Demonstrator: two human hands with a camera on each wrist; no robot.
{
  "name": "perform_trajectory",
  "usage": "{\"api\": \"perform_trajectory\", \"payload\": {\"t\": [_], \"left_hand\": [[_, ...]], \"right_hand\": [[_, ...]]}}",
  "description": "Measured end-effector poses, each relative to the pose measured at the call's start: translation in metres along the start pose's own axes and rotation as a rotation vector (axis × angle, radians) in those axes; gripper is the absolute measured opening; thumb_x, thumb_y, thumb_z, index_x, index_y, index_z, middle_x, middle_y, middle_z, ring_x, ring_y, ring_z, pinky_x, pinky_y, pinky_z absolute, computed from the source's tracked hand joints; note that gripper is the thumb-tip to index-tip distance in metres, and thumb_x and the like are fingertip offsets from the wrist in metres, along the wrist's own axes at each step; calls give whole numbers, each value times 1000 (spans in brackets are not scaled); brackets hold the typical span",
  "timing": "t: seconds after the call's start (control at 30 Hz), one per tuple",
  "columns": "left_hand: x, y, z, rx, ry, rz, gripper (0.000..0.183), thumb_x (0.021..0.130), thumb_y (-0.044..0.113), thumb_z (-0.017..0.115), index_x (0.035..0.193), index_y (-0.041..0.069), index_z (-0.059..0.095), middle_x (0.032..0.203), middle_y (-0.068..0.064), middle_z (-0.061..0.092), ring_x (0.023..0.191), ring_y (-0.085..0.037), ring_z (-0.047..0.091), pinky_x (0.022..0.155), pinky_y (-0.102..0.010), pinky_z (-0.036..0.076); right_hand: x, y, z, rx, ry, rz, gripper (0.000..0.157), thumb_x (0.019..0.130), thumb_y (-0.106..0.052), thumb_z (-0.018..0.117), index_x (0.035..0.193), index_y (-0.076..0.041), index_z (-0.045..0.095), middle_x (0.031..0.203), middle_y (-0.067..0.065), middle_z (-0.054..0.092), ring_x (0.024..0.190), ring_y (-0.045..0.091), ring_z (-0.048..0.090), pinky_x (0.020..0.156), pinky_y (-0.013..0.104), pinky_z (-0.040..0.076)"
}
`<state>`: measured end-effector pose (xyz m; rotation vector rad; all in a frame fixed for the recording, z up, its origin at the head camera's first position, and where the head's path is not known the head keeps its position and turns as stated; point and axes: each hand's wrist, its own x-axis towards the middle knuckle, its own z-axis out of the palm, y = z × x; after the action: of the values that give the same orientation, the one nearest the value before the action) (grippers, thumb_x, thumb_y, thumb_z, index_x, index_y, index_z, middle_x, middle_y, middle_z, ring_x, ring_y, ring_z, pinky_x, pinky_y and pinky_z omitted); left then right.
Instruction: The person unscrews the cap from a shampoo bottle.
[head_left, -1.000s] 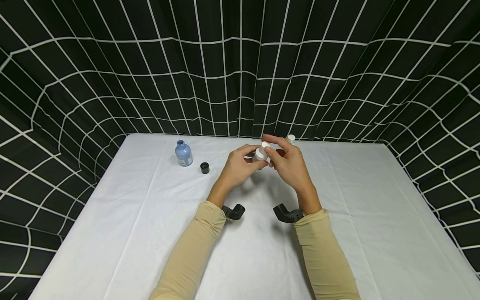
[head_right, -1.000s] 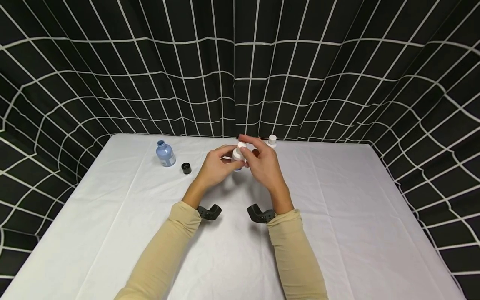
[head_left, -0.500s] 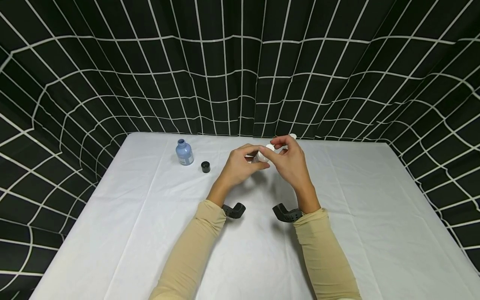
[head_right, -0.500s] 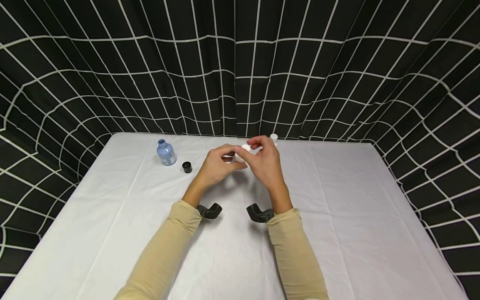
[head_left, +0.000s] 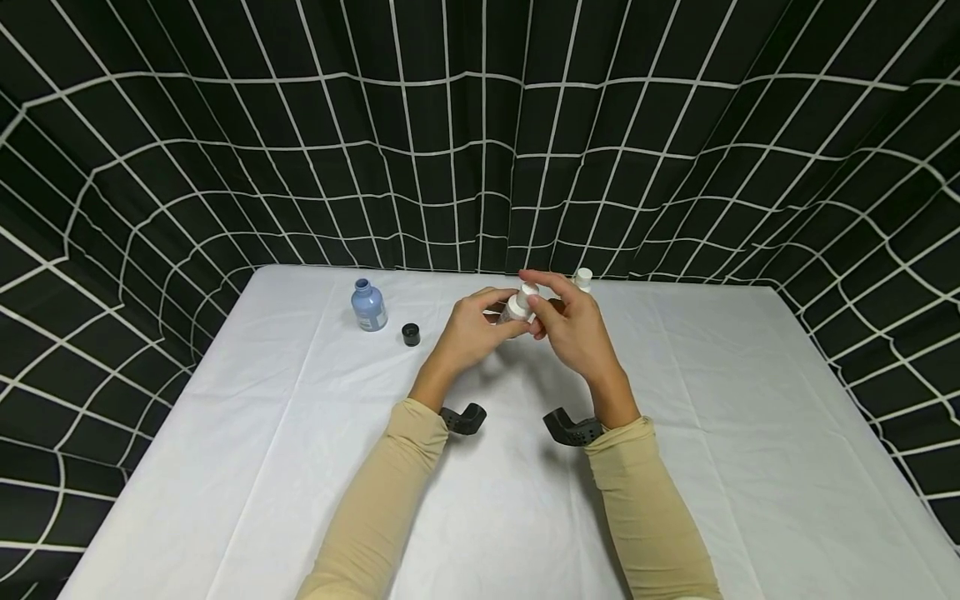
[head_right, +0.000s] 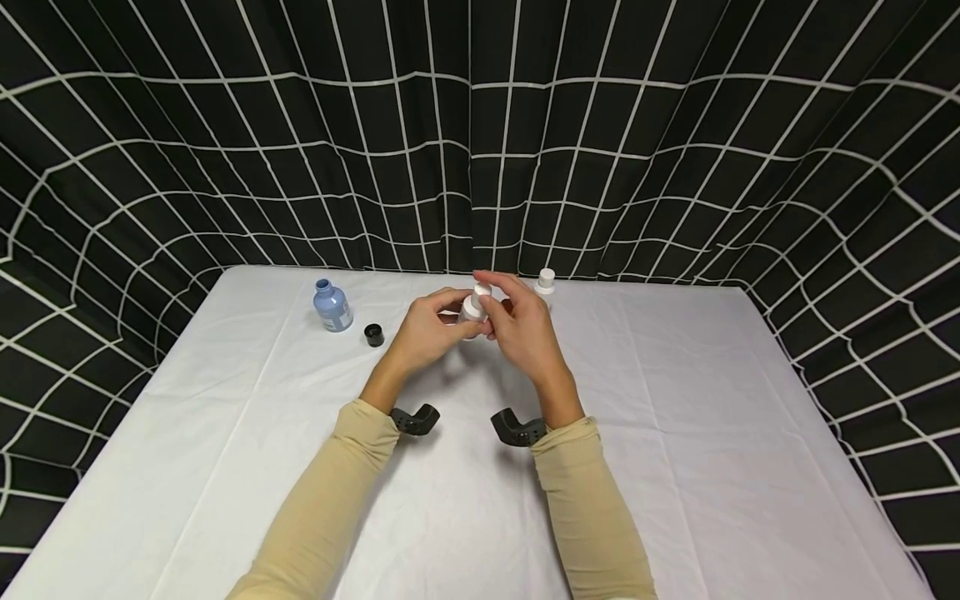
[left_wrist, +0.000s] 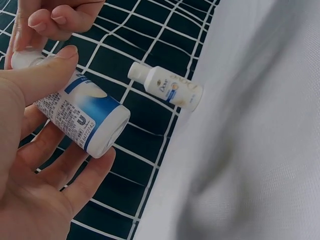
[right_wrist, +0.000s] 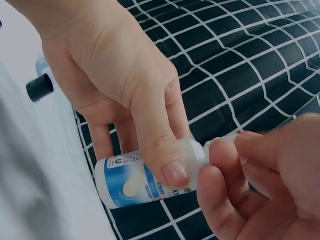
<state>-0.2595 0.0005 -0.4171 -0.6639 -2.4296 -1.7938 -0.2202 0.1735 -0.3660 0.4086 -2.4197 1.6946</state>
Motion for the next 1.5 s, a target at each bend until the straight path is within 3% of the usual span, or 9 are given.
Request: {"api": "perform_trajectory", "payload": {"t": [0.13, 0.33, 0.43, 0.6, 0.73, 0.83, 1.0, 1.17, 1.5], "left_hand": [[1, 0, 1, -9, -7, -12, 43, 83, 26, 85, 124, 19, 73, 116, 2, 72, 108, -13, 67, 95, -31, 60], [1, 1, 4, -14, -28, -2, 40, 81, 22, 88, 119, 18, 75, 115, 3, 73, 104, -12, 66, 93, -28, 60], [1, 1, 5, -18, -36, -3, 40, 81, 21, 87, 119, 18, 75, 114, 2, 73, 104, -12, 66, 93, -29, 60], [1, 1, 5, -6, -39, -7, 41, 83, 25, 86, 121, 16, 74, 116, 1, 73, 106, -13, 67, 93, -30, 60], [0, 1, 3, 0, -31, -16, 40, 84, 27, 85, 120, 15, 74, 118, 0, 73, 107, -14, 67, 92, -28, 60], [0, 1, 3, -9, -30, -25, 39, 85, 25, 84, 121, 14, 73, 119, -1, 72, 108, -15, 68, 92, -27, 61], [0, 2, 3, -9, -41, -29, 43, 84, 25, 85, 123, 15, 73, 120, 0, 72, 109, -15, 68, 92, -27, 61], [0, 3, 3, 18, -60, -19, 44, 82, 24, 87, 123, 17, 73, 117, 2, 72, 107, -14, 67, 92, -26, 60], [0, 5, 0, 40, -47, -8, 45, 80, 22, 88, 122, 17, 74, 117, 2, 72, 104, -14, 67, 91, -29, 60]], "right_hand": [[0, 0, 0, -51, 49, 55, 40, 97, -26, 72, 134, -13, 62, 122, 8, 61, 60, 5, 60, 59, 18, 52], [0, 2, 0, -169, 115, 132, 41, 91, -37, 78, 117, -10, 62, 105, 4, 60, 66, 10, 51, 57, 20, 43], [1, 4, 0, -190, 111, 120, 37, 93, -34, 76, 117, -10, 64, 105, 5, 61, 66, 11, 53, 57, 20, 44], [0, 3, -2, -166, 32, 28, 31, 100, -19, 67, 129, -10, 67, 114, 8, 58, 63, 15, 60, 57, 18, 48], [-1, 1, -4, -154, -53, -54, 33, 104, -7, 56, 136, -9, 64, 122, 10, 59, 68, 17, 58, 60, 16, 49], [-2, -1, -5, -169, -84, -65, 37, 105, -8, 54, 141, -12, 61, 130, 8, 60, 70, 17, 60, 62, 18, 50], [-3, -4, -6, -207, -37, 9, 49, 100, -25, 67, 146, -18, 56, 137, 3, 59, 68, 15, 60, 60, 22, 49], [-1, 0, -7, -257, 27, 70, 50, 94, -36, 73, 138, -14, 62, 126, 7, 63, 72, 18, 58, 61, 23, 48], [-1, 2, -7, -296, 37, 42, 34, 95, -28, 73, 125, -12, 71, 117, 10, 67, 79, 27, 63, 62, 25, 49]]}}
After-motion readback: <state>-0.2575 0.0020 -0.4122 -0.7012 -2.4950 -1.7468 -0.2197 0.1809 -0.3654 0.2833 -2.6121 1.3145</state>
